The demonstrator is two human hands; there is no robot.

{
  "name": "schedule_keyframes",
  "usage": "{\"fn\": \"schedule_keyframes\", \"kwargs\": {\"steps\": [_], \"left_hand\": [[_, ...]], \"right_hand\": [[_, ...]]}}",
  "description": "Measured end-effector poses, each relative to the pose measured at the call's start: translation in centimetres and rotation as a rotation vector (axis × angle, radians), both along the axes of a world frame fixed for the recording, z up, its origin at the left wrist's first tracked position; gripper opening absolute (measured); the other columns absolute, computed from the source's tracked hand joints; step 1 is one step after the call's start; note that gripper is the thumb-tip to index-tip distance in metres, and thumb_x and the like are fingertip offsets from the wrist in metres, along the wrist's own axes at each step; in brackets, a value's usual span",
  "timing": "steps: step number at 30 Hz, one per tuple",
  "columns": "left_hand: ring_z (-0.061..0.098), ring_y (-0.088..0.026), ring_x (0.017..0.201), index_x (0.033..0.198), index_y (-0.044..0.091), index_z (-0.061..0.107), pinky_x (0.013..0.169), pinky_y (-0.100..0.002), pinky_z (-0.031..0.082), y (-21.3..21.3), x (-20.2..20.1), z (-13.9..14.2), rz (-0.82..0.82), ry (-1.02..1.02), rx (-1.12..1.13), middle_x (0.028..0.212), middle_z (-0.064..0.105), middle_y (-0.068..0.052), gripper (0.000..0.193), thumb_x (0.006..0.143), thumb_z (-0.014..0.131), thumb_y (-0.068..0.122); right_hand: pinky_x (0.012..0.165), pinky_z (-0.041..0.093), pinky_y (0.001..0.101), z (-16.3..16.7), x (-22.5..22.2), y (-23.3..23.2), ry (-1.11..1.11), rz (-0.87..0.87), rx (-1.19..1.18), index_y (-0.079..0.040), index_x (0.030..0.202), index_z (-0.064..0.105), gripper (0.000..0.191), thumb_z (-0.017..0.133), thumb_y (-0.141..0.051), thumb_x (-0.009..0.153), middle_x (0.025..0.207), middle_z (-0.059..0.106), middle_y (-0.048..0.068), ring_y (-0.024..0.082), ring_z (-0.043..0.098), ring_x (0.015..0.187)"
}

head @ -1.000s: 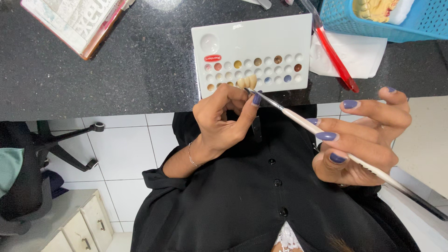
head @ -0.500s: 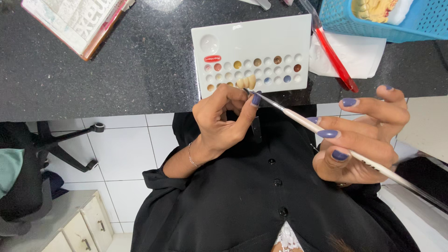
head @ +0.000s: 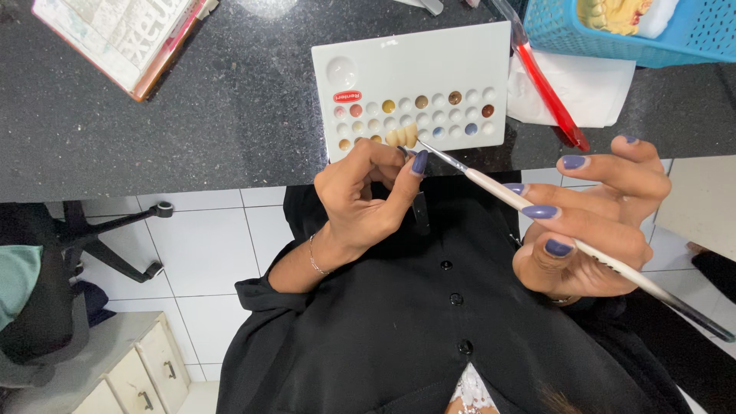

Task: The person holds a dental ceramic bridge in one hand and uses a fine brush to apply stain from a ceramic palette onto the teeth, dipping the brush into different palette wells and rotating the prosthesis to reach different surfaces, then holds the bridge with tweezers to continue applying stain.

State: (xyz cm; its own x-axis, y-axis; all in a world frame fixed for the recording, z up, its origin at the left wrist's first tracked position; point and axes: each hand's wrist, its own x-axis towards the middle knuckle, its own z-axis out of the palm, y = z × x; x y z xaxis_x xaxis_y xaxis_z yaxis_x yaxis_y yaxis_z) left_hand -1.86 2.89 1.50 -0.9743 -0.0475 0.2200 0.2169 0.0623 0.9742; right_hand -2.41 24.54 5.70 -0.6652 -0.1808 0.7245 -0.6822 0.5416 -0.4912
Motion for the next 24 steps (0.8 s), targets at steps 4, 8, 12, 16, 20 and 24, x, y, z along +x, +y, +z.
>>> {"fn": "schedule_keyframes", "kwargs": {"steps": [4,8,12,16,20,24], "left_hand": [[0.065,-0.005,0.060,0.088,-0.001,0.060,0.048,-0.015,0.046,-0.03,0.18,-0.01,0.008,-0.005,-0.007,0.073,0.068,-0.004,0.017,0.097,0.074,0.000],[0.065,-0.005,0.060,0.088,-0.001,0.061,0.049,-0.015,0.046,-0.01,0.19,-0.06,0.006,-0.010,-0.002,0.073,0.068,-0.004,0.016,0.096,0.075,0.000],[0.065,-0.004,0.059,0.086,0.001,0.061,0.047,-0.015,0.047,-0.01,-0.02,-0.21,0.008,0.034,-0.041,0.072,0.068,-0.003,0.016,0.095,0.074,0.000],[0.065,-0.005,0.059,0.087,0.000,0.061,0.048,-0.015,0.046,-0.01,0.14,-0.12,0.006,0.003,-0.009,0.072,0.068,-0.004,0.016,0.096,0.074,0.000],[0.066,-0.004,0.058,0.088,0.000,0.061,0.049,-0.015,0.047,-0.04,0.16,-0.03,0.014,0.013,-0.026,0.073,0.068,-0.004,0.016,0.097,0.074,0.001],[0.065,-0.005,0.059,0.087,0.000,0.061,0.047,-0.015,0.046,-0.04,0.06,0.01,-0.003,-0.002,-0.004,0.071,0.068,-0.004,0.016,0.096,0.074,0.000]], "right_hand": [[0.107,0.036,0.0469,-0.05,0.08,-0.36,-0.005,-0.062,-0.085,-0.014,0.099,0.053,0.020,0.056,-0.033,0.105,0.064,0.069,0.005,0.020,0.055,0.096],[0.106,0.035,0.0469,-0.35,0.20,-0.33,-0.002,-0.054,-0.068,-0.013,0.098,0.054,0.020,0.056,-0.032,0.105,0.063,0.069,0.006,0.020,0.055,0.095],[0.104,0.035,0.0466,-0.67,0.21,0.08,0.035,-0.023,-0.096,-0.013,0.097,0.054,0.021,0.055,-0.033,0.105,0.061,0.068,0.003,0.019,0.054,0.094],[0.103,0.036,0.0477,-0.86,0.19,0.01,0.034,-0.042,-0.072,-0.013,0.096,0.052,0.021,0.056,-0.031,0.104,0.062,0.069,0.004,0.021,0.056,0.093],[0.105,0.035,0.0450,-0.50,0.47,-0.33,-0.012,-0.065,-0.107,-0.014,0.098,0.054,0.021,0.057,-0.033,0.105,0.065,0.069,0.004,0.020,0.055,0.097],[0.103,0.035,0.0490,-0.15,0.40,-0.18,-0.014,-0.025,-0.002,-0.012,0.096,0.054,0.020,0.057,-0.030,0.104,0.062,0.069,0.005,0.022,0.055,0.093]]}}
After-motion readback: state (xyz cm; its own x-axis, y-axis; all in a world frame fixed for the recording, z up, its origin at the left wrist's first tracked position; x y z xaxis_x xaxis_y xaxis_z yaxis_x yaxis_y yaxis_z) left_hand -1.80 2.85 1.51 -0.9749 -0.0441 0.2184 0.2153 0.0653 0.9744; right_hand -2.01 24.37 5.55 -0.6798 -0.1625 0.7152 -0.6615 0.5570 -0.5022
